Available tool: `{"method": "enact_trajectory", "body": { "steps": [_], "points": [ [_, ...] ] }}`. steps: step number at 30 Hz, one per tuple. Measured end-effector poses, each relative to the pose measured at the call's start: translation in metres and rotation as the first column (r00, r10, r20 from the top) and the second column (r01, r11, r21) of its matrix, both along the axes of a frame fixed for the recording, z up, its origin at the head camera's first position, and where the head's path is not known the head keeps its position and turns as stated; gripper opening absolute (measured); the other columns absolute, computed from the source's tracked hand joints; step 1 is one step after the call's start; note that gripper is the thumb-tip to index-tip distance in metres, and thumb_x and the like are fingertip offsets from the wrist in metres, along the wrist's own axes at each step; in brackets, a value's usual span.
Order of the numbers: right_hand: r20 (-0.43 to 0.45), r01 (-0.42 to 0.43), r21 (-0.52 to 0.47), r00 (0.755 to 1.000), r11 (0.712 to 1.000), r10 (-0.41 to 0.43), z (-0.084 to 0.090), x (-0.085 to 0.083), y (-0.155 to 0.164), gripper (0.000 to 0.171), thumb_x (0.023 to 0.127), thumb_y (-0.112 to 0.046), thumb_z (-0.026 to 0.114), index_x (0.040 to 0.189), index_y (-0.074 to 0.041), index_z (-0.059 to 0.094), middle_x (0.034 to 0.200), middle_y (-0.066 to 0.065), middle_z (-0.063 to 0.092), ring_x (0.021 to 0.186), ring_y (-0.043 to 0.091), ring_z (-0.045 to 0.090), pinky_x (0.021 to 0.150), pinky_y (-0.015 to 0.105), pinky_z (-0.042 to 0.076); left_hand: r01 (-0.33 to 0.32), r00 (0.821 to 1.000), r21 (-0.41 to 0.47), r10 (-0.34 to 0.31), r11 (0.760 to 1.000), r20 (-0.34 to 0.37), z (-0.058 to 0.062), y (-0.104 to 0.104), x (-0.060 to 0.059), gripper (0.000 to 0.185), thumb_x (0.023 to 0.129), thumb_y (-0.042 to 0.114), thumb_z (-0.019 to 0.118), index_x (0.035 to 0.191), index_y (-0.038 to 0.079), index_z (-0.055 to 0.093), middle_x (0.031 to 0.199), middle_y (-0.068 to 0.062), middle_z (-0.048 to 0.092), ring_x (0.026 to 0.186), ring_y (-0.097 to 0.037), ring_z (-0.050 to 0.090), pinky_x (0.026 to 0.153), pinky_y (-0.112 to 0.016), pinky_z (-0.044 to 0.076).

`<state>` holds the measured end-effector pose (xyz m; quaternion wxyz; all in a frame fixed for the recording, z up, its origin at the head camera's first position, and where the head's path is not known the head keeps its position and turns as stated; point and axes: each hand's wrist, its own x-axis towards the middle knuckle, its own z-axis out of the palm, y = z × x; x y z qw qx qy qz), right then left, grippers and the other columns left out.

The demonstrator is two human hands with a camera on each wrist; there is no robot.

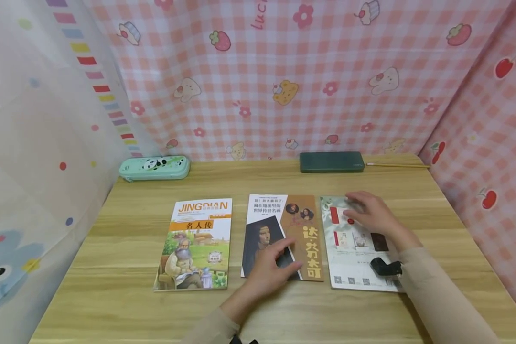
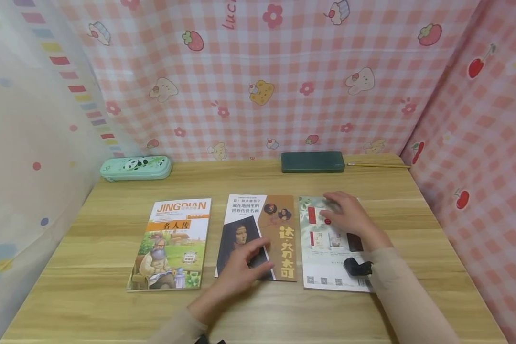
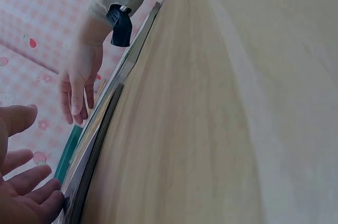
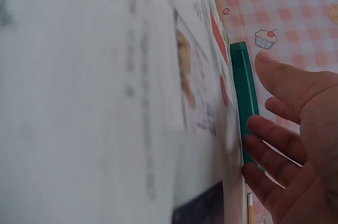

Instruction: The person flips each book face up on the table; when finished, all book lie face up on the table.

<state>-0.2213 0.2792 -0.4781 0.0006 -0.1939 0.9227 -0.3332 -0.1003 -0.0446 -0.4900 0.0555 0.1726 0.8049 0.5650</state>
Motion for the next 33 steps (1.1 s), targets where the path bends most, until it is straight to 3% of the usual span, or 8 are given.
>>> {"method": "enact_trajectory", "body": {
  "steps": [6,14,20,29,33],
  "points": [
    [-0.031,0.005,-0.006,0.999,1.000,-0.005,0.003,0.004,0.011,0.053,0.092,-0.014,0.075,0.136,0.010,0.056,0.134,0.031,0.057,0.125,0.048,0.052,0.109,0.063,0.038,0.057,0.998,0.046,-0.058,0.997,0.014,-0.002,0.014,0.003,0.051,0.091,0.014,0.077,0.136,-0.003,0.059,0.139,-0.020,0.059,0.125,-0.032,0.060,0.107,-0.035,0.048],
    [-0.004,0.042,0.034,0.999,0.999,-0.042,0.008,0.008,0.025,0.053,0.094,-0.020,0.074,0.136,0.008,0.056,0.135,0.031,0.056,0.127,0.050,0.049,0.109,0.064,0.037,0.106,0.994,-0.007,-0.106,0.994,0.002,0.000,0.032,0.007,0.055,0.090,0.016,0.078,0.138,-0.001,0.058,0.139,-0.015,0.060,0.121,-0.022,0.062,0.102,-0.025,0.050],
    [-0.006,0.062,0.046,0.998,0.997,-0.062,0.007,0.008,0.038,0.052,0.093,-0.017,0.074,0.135,0.010,0.056,0.135,0.033,0.055,0.127,0.051,0.048,0.109,0.065,0.036,0.131,0.988,0.019,-0.132,0.991,0.085,0.002,0.046,0.009,0.059,0.088,0.015,0.079,0.141,0.000,0.057,0.133,-0.016,0.063,0.109,-0.018,0.068,0.093,-0.019,0.054],
    [0.086,0.110,0.078,0.989,0.991,-0.117,0.004,0.007,0.055,0.059,0.096,-0.025,0.072,0.139,0.010,0.051,0.139,0.034,0.050,0.127,0.050,0.047,0.107,0.066,0.037,0.176,0.983,-0.076,-0.171,0.981,0.068,0.003,0.060,0.009,0.069,0.081,0.012,0.085,0.141,-0.003,0.055,0.146,-0.018,0.054,0.117,-0.020,0.065,0.095,-0.017,0.051],
    [0.139,0.146,0.094,0.978,0.985,-0.158,0.007,0.008,0.059,0.065,0.098,-0.030,0.070,0.142,0.012,0.046,0.135,0.034,0.053,0.121,0.048,0.052,0.104,0.065,0.041,0.198,0.980,-0.160,-0.198,0.967,0.013,0.004,0.062,0.009,0.071,0.079,0.013,0.087,0.140,-0.005,0.055,0.145,-0.018,0.055,0.128,-0.023,0.058,0.107,-0.023,0.045]
  ]
}}
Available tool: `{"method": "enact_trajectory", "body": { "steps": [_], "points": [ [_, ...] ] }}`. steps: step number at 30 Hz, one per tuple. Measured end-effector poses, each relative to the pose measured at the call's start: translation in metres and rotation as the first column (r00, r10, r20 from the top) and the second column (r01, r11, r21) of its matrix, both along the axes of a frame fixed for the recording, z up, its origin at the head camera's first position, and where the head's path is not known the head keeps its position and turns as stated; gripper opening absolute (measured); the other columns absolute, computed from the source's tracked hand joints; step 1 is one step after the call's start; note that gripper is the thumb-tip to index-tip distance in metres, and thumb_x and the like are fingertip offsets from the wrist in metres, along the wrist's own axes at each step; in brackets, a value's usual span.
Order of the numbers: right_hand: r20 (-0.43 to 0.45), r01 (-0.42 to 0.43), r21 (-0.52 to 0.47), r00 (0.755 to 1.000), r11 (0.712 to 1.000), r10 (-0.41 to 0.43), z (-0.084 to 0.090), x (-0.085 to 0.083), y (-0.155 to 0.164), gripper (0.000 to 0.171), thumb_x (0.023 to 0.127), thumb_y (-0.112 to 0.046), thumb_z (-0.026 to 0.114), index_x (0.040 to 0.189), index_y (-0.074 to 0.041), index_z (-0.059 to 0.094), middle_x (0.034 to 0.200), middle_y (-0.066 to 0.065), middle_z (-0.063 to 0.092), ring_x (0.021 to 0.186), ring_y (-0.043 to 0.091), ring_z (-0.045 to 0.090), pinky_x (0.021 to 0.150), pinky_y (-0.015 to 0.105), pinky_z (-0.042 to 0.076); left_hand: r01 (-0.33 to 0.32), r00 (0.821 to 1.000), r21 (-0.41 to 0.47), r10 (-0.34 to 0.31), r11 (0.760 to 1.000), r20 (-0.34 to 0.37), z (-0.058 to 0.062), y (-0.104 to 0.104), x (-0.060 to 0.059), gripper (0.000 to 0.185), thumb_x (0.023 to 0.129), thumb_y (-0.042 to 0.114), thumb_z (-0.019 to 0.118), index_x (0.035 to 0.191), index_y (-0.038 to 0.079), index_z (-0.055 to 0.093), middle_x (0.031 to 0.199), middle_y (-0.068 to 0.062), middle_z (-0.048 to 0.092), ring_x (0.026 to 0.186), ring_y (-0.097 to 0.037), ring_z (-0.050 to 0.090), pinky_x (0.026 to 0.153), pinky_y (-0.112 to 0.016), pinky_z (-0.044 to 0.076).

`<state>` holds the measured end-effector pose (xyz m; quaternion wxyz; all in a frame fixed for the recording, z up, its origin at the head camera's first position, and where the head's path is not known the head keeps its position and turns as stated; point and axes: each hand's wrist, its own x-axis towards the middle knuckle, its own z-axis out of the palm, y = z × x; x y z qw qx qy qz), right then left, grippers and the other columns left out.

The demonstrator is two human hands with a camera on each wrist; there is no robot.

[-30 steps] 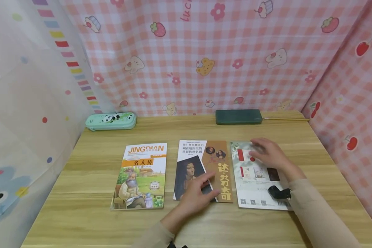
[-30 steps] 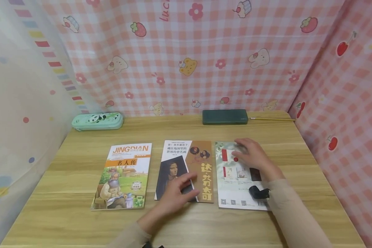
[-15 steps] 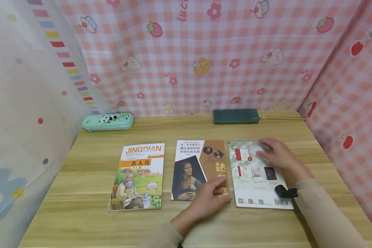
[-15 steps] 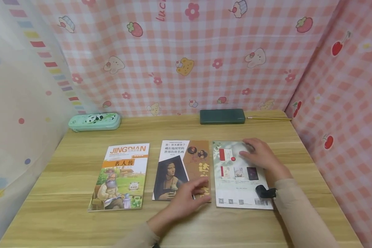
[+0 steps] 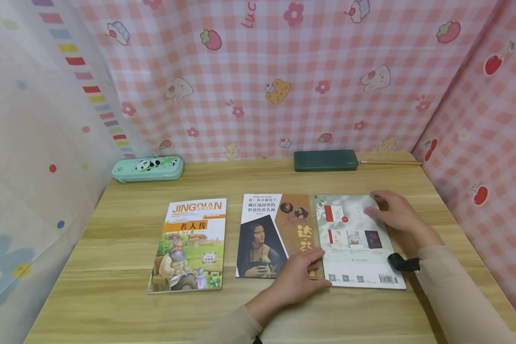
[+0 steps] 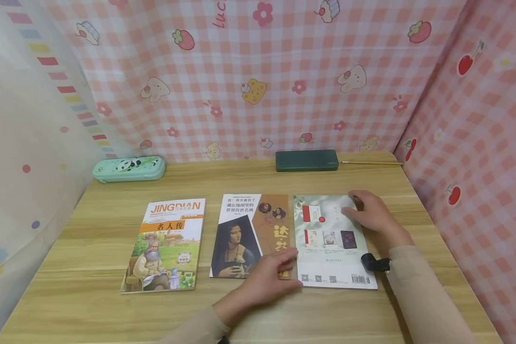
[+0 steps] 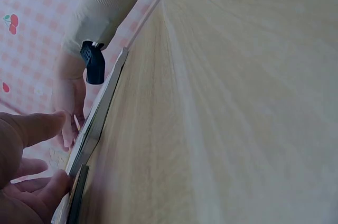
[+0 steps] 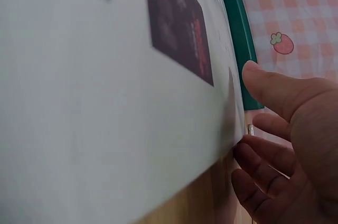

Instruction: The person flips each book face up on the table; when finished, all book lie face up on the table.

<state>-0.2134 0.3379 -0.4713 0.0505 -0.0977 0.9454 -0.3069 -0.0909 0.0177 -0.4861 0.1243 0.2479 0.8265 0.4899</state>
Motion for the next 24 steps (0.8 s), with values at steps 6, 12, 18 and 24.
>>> {"method": "enact_trajectory", "body": {
  "steps": [6,12,18,24],
  "points": [
    [0.039,-0.012,-0.061,0.999,0.998,0.014,0.000,0.000,0.006,0.059,0.100,-0.025,0.066,0.143,0.010,0.046,0.130,0.034,0.056,0.118,0.047,0.054,0.102,0.063,0.044,-0.010,0.997,-0.072,0.004,0.997,-0.076,0.000,0.003,0.000,0.073,0.076,0.013,0.090,0.139,-0.003,0.058,0.144,-0.014,0.057,0.135,-0.024,0.052,0.115,-0.030,0.038],
    [0.100,-0.009,-0.203,0.994,0.979,0.030,-0.004,-0.004,0.021,0.046,0.103,-0.004,0.055,0.147,0.006,0.044,0.141,0.033,0.051,0.126,0.047,0.051,0.088,0.035,0.053,-0.023,0.996,-0.087,0.016,0.996,-0.084,-0.002,0.004,0.001,0.080,0.068,0.008,0.093,0.139,-0.003,0.057,0.144,-0.013,0.058,0.134,-0.023,0.053,0.115,-0.029,0.038],
    [0.094,-0.036,-0.319,0.993,0.947,0.069,-0.015,-0.008,0.036,0.046,0.099,0.009,0.053,0.145,0.010,0.045,0.143,0.032,0.050,0.114,0.004,0.056,0.085,0.007,0.046,-0.018,0.992,-0.127,0.002,0.992,-0.129,-0.006,0.005,0.001,0.081,0.067,0.008,0.094,0.140,-0.002,0.057,0.143,-0.011,0.058,0.133,-0.024,0.053,0.114,-0.030,0.039],
    [0.044,-0.134,-0.311,0.987,0.941,0.156,-0.018,-0.008,0.045,0.049,0.095,0.009,0.061,0.142,0.011,0.049,0.144,0.032,0.047,0.107,-0.011,0.052,0.088,0.006,0.047,0.006,0.986,-0.140,-0.029,0.990,-0.162,-0.008,0.004,0.000,0.082,0.068,0.010,0.094,0.140,-0.002,0.056,0.144,-0.012,0.058,0.134,-0.024,0.053,0.115,-0.029,0.038]
  ]
}}
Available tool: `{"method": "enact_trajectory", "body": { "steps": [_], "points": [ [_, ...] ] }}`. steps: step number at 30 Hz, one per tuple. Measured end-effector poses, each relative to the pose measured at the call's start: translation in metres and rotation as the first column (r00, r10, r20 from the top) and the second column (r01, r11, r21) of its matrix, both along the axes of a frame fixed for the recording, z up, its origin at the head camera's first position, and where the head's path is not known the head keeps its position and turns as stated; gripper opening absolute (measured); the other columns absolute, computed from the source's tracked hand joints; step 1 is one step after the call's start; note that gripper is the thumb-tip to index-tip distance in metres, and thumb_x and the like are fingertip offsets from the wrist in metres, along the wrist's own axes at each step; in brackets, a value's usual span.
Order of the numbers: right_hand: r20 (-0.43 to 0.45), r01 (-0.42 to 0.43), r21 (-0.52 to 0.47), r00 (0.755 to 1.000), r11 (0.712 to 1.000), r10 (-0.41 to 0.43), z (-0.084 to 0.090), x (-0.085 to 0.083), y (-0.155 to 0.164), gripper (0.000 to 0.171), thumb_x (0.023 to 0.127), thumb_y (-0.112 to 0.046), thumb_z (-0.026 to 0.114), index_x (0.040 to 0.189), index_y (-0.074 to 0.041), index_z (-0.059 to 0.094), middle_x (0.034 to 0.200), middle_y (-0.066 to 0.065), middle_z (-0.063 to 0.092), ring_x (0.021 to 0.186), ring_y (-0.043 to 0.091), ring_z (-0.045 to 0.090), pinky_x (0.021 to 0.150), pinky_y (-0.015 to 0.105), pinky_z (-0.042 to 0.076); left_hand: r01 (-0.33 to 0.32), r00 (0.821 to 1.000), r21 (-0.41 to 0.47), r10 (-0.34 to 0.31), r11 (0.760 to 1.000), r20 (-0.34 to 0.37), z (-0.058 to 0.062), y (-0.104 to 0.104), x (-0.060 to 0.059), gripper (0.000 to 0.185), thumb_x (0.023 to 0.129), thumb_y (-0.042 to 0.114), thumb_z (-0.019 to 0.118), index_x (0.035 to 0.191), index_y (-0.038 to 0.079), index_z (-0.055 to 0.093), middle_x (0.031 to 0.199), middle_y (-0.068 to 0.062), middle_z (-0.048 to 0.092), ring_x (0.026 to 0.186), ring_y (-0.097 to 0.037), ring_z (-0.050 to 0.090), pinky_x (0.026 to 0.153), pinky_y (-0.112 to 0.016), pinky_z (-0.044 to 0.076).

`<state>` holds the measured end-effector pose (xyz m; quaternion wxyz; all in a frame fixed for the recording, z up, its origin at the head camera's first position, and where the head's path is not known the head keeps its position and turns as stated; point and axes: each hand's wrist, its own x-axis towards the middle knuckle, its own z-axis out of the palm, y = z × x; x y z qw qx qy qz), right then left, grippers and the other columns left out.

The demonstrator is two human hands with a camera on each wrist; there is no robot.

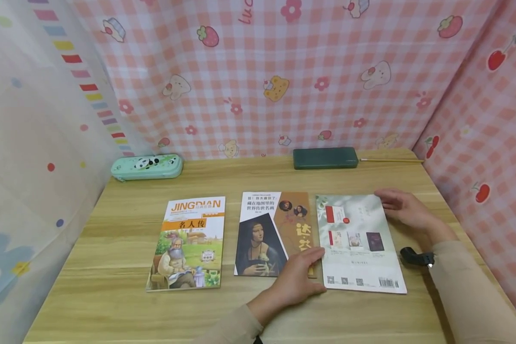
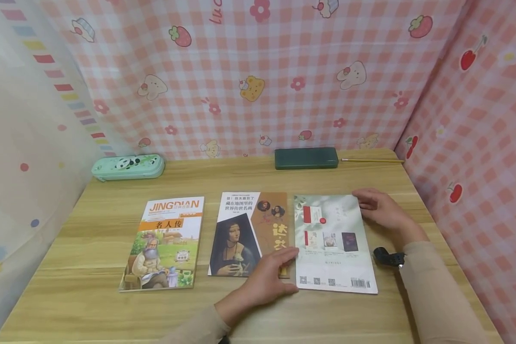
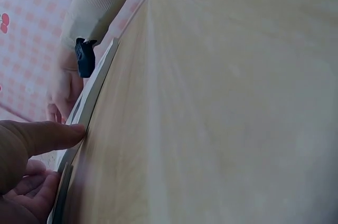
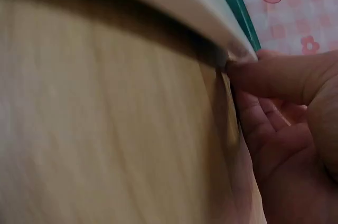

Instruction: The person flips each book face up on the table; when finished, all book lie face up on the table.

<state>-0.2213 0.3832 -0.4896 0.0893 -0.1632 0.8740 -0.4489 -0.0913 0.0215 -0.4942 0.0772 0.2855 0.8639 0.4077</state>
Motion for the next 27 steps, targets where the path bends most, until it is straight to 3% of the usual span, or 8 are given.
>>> {"method": "enact_trajectory", "body": {
  "steps": [6,11,15,19,23,27],
  "points": [
    [-0.121,-0.053,0.085,0.991,0.995,0.063,0.004,0.001,0.007,0.048,0.094,0.005,0.066,0.141,0.007,0.054,0.141,0.030,0.051,0.114,-0.017,0.044,0.090,0.001,0.040,0.023,1.000,-0.008,-0.023,1.000,-0.007,-0.001,-0.002,-0.001,0.082,0.070,0.012,0.092,0.142,-0.002,0.055,0.145,-0.012,0.056,0.134,-0.023,0.052,0.114,-0.028,0.038],
    [-0.102,-0.054,0.085,0.993,0.995,0.063,0.006,0.003,0.011,0.051,0.094,0.006,0.066,0.143,0.005,0.052,0.144,0.032,0.049,0.118,-0.022,0.037,0.091,0.000,0.039,0.027,1.000,-0.003,-0.027,1.000,0.013,-0.001,-0.002,0.000,0.080,0.070,0.017,0.093,0.140,-0.001,0.058,0.146,-0.010,0.056,0.135,-0.023,0.052,0.114,-0.028,0.038],
    [-0.103,-0.013,0.080,0.994,0.997,0.021,0.004,0.005,0.013,0.050,0.094,0.002,0.069,0.141,0.006,0.055,0.138,0.030,0.056,0.113,-0.021,0.044,0.088,0.001,0.041,0.023,1.000,-0.011,-0.024,1.000,-0.016,-0.002,-0.001,0.001,0.073,0.067,0.018,0.095,0.131,-0.002,0.065,0.143,-0.009,0.059,0.131,-0.023,0.055,0.112,-0.027,0.041],
    [-0.108,0.049,0.019,0.993,0.999,-0.046,0.002,0.008,0.016,0.047,0.091,0.001,0.073,0.134,0.011,0.058,0.126,0.006,0.068,0.105,-0.018,0.052,0.083,0.004,0.046,0.020,0.998,-0.029,-0.022,0.999,-0.060,-0.003,0.000,0.001,0.067,0.066,0.021,0.096,0.123,0.000,0.071,0.141,-0.008,0.061,0.129,-0.022,0.057,0.111,-0.026,0.042],
    [-0.076,0.094,-0.069,0.992,0.993,-0.099,0.003,0.011,0.019,0.045,0.091,0.002,0.073,0.130,0.016,0.057,0.110,-0.022,0.067,0.099,-0.014,0.059,0.079,0.008,0.051,0.017,0.992,-0.023,-0.019,1.000,-0.122,-0.004,0.000,0.001,0.057,0.070,0.022,0.095,0.119,0.003,0.074,0.138,-0.008,0.063,0.126,-0.019,0.059,0.109,-0.023,0.043],
    [-0.067,0.093,-0.145,0.992,0.985,-0.104,0.006,0.012,0.021,0.041,0.093,0.004,0.070,0.129,0.015,0.057,0.111,-0.026,0.066,0.102,-0.012,0.060,0.082,0.008,0.051,-0.029,0.980,0.067,0.041,0.997,-0.194,-0.001,-0.001,0.002,0.035,0.076,0.008,0.088,0.110,0.003,0.078,0.127,-0.010,0.069,0.117,-0.017,0.066,0.104,-0.019,0.046]
  ]
}}
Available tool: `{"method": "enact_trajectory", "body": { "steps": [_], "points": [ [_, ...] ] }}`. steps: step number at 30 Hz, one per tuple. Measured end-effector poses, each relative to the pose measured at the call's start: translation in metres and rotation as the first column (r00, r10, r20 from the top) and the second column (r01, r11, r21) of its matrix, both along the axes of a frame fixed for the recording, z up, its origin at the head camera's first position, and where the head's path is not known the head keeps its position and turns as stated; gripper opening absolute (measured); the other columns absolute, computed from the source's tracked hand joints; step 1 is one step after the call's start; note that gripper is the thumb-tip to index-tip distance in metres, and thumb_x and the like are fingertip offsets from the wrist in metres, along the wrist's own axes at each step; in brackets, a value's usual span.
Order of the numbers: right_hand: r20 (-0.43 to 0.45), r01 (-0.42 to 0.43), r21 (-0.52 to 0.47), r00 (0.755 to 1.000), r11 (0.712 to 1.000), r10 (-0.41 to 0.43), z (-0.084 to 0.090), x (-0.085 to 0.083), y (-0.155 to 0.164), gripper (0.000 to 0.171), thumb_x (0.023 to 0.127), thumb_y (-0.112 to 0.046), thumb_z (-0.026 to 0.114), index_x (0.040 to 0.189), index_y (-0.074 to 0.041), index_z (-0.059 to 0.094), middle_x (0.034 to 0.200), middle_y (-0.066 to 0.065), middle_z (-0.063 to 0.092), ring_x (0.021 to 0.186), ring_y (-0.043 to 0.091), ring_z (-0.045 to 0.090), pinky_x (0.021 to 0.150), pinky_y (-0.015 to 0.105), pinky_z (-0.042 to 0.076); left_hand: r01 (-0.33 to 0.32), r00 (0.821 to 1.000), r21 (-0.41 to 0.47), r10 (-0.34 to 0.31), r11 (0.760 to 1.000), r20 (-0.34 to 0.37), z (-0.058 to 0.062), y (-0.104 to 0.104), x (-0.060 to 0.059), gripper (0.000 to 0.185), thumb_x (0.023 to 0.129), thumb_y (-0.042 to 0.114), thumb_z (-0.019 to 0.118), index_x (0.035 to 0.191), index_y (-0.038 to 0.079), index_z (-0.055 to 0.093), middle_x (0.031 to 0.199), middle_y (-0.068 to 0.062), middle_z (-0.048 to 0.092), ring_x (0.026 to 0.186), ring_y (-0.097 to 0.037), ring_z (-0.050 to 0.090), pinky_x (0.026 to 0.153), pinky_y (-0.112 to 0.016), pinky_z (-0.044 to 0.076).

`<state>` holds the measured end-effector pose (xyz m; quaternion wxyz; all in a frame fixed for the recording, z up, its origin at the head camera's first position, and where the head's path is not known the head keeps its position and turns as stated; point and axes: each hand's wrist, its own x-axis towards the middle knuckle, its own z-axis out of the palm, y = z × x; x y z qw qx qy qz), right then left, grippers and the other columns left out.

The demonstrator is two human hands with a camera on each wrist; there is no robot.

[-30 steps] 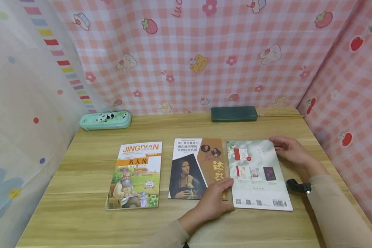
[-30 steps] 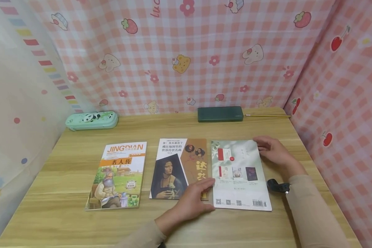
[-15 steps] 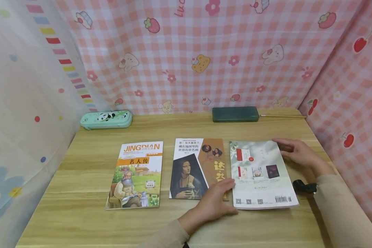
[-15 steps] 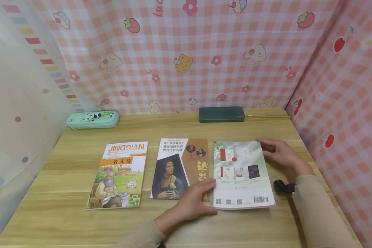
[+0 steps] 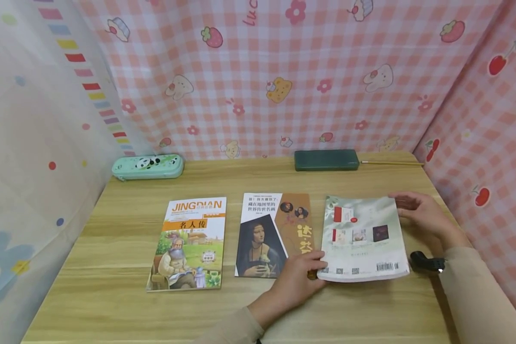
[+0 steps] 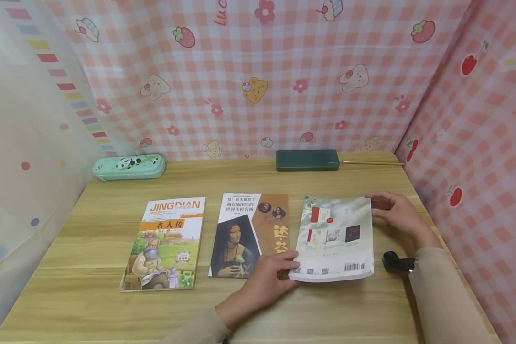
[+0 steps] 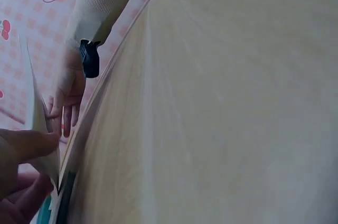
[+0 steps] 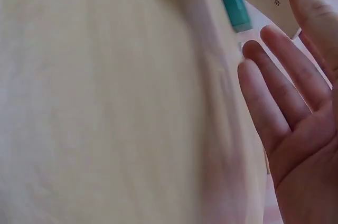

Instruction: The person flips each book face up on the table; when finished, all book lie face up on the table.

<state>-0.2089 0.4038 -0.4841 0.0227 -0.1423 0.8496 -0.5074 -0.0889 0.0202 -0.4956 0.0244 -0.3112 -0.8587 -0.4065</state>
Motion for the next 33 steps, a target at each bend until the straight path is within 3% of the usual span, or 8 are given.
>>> {"method": "enact_trajectory", "body": {
  "steps": [4,9,14,17,22,25,28,33],
  "points": [
    [-0.019,-0.074,-0.187,0.997,0.980,0.071,0.003,0.000,0.000,0.036,0.091,0.016,0.063,0.126,0.010,0.059,0.120,-0.019,0.067,0.109,-0.007,0.062,0.088,0.010,0.051,-0.071,0.996,0.111,0.076,0.991,-0.048,0.007,-0.003,0.000,0.027,0.076,0.002,0.084,0.102,0.003,0.080,0.118,-0.010,0.073,0.108,-0.017,0.070,0.099,-0.018,0.050],
    [-0.052,-0.138,-0.422,0.990,0.896,0.128,0.017,-0.001,-0.005,0.039,0.088,0.025,0.058,0.119,0.003,0.064,0.118,-0.006,0.073,0.107,0.003,0.068,0.086,0.015,0.055,-0.123,0.986,0.237,0.145,0.964,-0.080,0.020,-0.009,-0.002,0.023,0.076,0.000,0.083,0.099,0.002,0.080,0.113,-0.012,0.075,0.105,-0.020,0.072,0.095,-0.021,0.053],
    [-0.082,-0.138,-0.533,0.990,0.835,0.111,0.036,-0.002,-0.010,0.030,0.090,0.025,0.055,0.112,0.008,0.063,0.115,0.003,0.075,0.106,0.009,0.071,0.085,0.020,0.057,-0.121,0.980,0.382,0.171,0.916,-0.100,0.031,-0.014,-0.007,0.022,0.079,-0.002,0.081,0.101,-0.001,0.079,0.106,-0.014,0.075,0.100,-0.022,0.074,0.088,-0.020,0.056],
    [-0.076,-0.094,-0.519,0.995,0.850,0.064,0.046,-0.003,-0.013,0.026,0.091,0.023,0.057,0.109,0.007,0.065,0.111,0.003,0.076,0.103,0.009,0.071,0.082,0.019,0.058,-0.122,0.979,0.442,0.182,0.889,-0.097,0.036,-0.016,-0.009,0.021,0.082,0.001,0.082,0.102,-0.001,0.079,0.104,-0.014,0.075,0.097,-0.020,0.074,0.085,-0.020,0.057],
    [-0.103,-0.039,-0.452,0.995,0.891,-0.008,0.056,-0.005,-0.017,0.019,0.091,0.020,0.059,0.107,0.010,0.064,0.106,0.001,0.077,0.096,0.007,0.072,0.076,0.017,0.059,-0.128,0.984,0.484,0.173,0.866,-0.049,0.040,-0.018,-0.009,0.022,0.081,0.001,0.083,0.103,-0.001,0.078,0.104,-0.013,0.074,0.097,-0.021,0.074,0.084,-0.021,0.057],
    [-0.126,-0.022,-0.432,0.991,0.902,-0.036,0.060,-0.005,-0.018,0.018,0.091,0.020,0.059,0.107,0.012,0.063,0.102,0.001,0.077,0.093,0.007,0.072,0.075,0.016,0.058,-0.113,0.983,0.477,0.169,0.872,-0.076,0.041,-0.019,-0.009,0.022,0.082,0.002,0.083,0.103,-0.002,0.078,0.102,-0.014,0.075,0.093,-0.022,0.075,0.079,-0.018,0.058],
    [-0.136,0.003,-0.417,0.989,0.909,-0.065,0.064,-0.004,-0.021,0.018,0.091,0.019,0.061,0.107,0.013,0.065,0.099,0.000,0.077,0.090,0.007,0.073,0.075,0.016,0.058,-0.082,0.975,0.457,0.166,0.886,-0.147,0.041,-0.019,-0.011,0.019,0.083,0.004,0.082,0.101,-0.003,0.078,0.098,-0.016,0.075,0.087,-0.022,0.076,0.073,-0.014,0.057],
    [-0.113,0.152,-0.272,0.976,0.950,-0.188,0.067,-0.005,-0.023,0.025,0.091,0.010,0.068,0.109,-0.007,0.075,0.091,-0.012,0.076,0.080,0.000,0.071,0.068,0.012,0.056,-0.057,0.974,0.425,0.144,0.903,-0.176,0.040,-0.021,-0.010,0.019,0.086,0.007,0.080,0.102,-0.003,0.078,0.095,-0.016,0.076,0.078,-0.017,0.076,0.066,-0.010,0.055]
  ]
}}
